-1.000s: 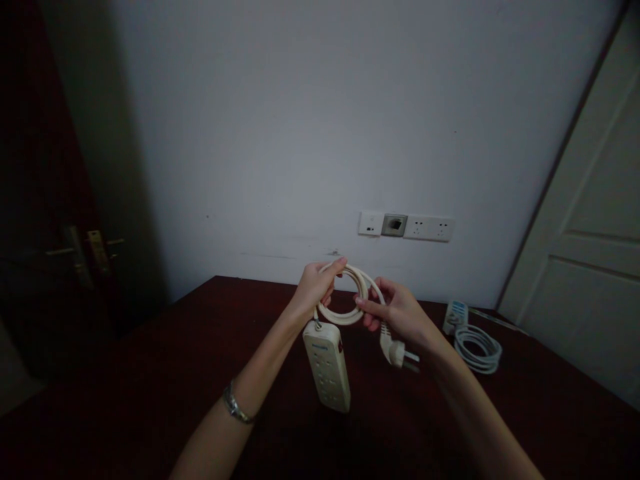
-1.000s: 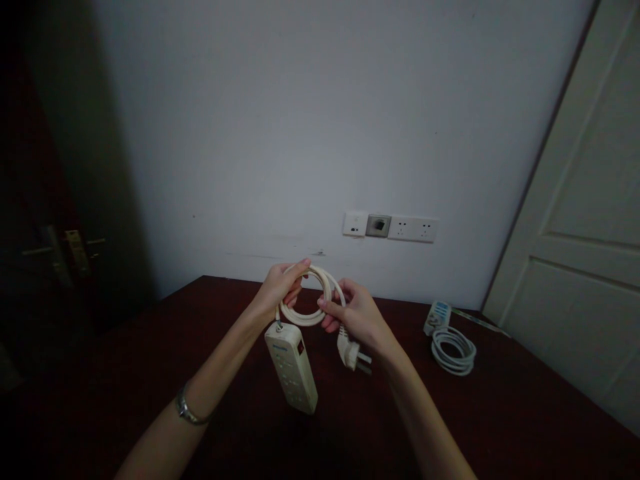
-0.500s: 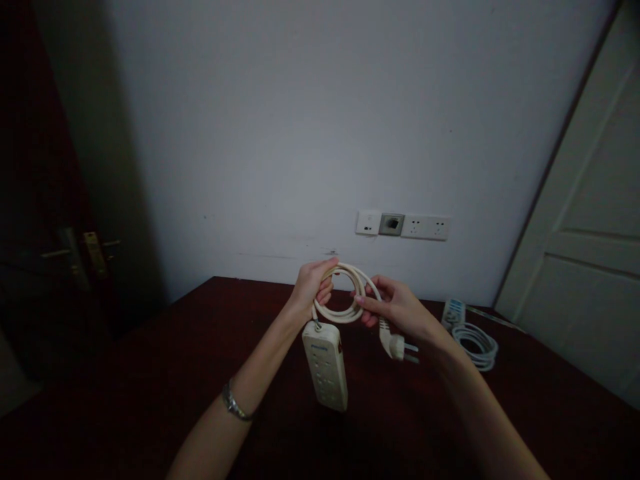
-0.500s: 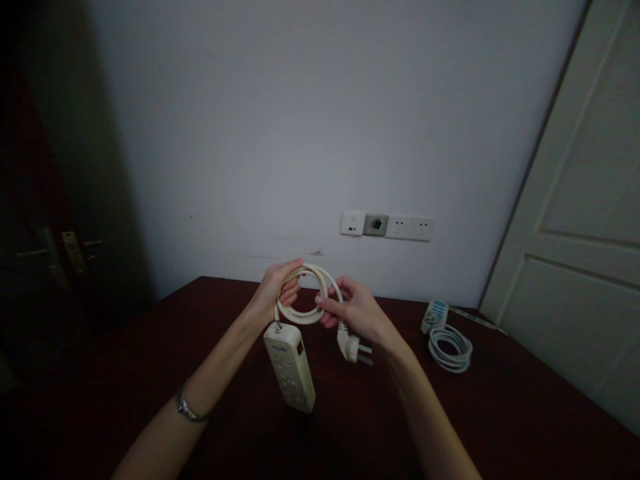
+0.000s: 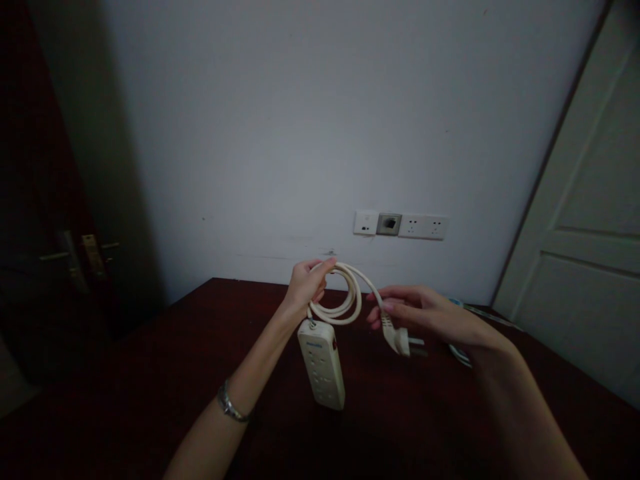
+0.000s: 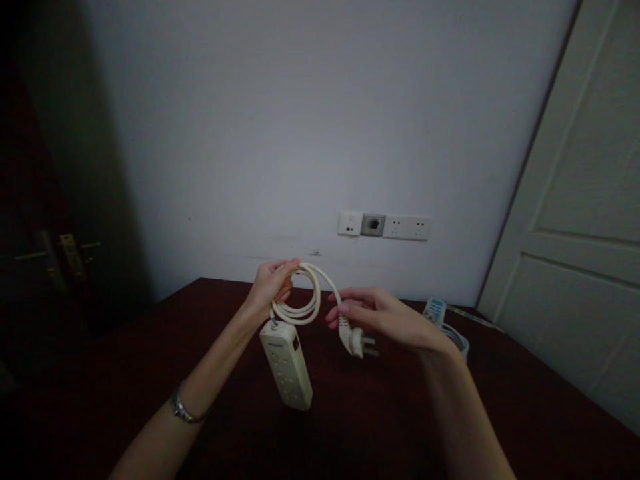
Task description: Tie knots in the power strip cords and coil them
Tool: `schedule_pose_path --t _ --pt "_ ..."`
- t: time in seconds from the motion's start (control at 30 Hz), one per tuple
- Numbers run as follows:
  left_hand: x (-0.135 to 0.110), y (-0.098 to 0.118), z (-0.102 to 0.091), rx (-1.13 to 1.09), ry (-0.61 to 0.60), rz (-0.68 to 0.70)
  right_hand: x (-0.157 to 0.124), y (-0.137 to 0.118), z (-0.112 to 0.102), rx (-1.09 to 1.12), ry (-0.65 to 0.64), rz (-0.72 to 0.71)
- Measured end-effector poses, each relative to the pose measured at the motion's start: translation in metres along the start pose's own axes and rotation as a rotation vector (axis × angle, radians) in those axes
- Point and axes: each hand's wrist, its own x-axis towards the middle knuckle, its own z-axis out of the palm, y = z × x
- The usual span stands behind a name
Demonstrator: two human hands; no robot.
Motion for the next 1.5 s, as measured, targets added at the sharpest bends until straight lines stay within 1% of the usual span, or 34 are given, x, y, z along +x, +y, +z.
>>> schedule_pose_path --t 0.13,0.23,0.3,0.43,0.53,0.63,0.77,0.97,1.1,1.3,1.4,1.5 --pt "0.004 -0.003 -0.004 0.125 0.105 0.058 0.0 0.003 0.0 0.102 0.035 0.025" --pt "0.004 -0.004 -0.003 0.19 0.151 0.099 0.003 0.002 0.003 0.123 0.068 -0.015" --pt "0.003 -0.004 -0.002 0.201 0.157 0.119 0.007 0.001 0.007 0.098 0.087 -0.057" --pt "0.0 -0.006 0.002 0.187 0.118 0.129 0.014 -0.003 0.015 0.015 0.137 -0.148" --pt "-0.003 -0.006 0.004 0.143 0.058 0.096 0.019 -0.004 0.021 -0.042 0.225 -0.217" --pt "-0.007 -0.004 0.008 0.073 -0.011 0.034 0.021 -0.004 0.023 -0.08 0.331 -0.263" --pt "-0.012 0.0 0.012 0.009 -0.047 -0.014 0.024 0.0 0.024 -0.123 0.436 -0.312" --pt "-0.015 0.002 0.012 -0.043 -0.071 -0.002 0.029 0.007 0.029 -0.156 0.446 -0.425" --pt "-0.015 0.003 0.011 -0.026 -0.078 0.021 0.034 0.013 0.034 -0.14 0.483 -0.509" --pt "-0.013 0.004 0.01 0.001 -0.09 0.03 0.038 0.019 0.039 -0.215 0.569 -0.559" --pt "-0.012 0.002 0.01 0.018 -0.102 0.049 0.039 0.02 0.04 -0.303 0.596 -0.561" --pt "-0.012 0.001 0.011 0.046 -0.105 0.081 0.042 0.023 0.04 -0.476 0.662 -0.554"
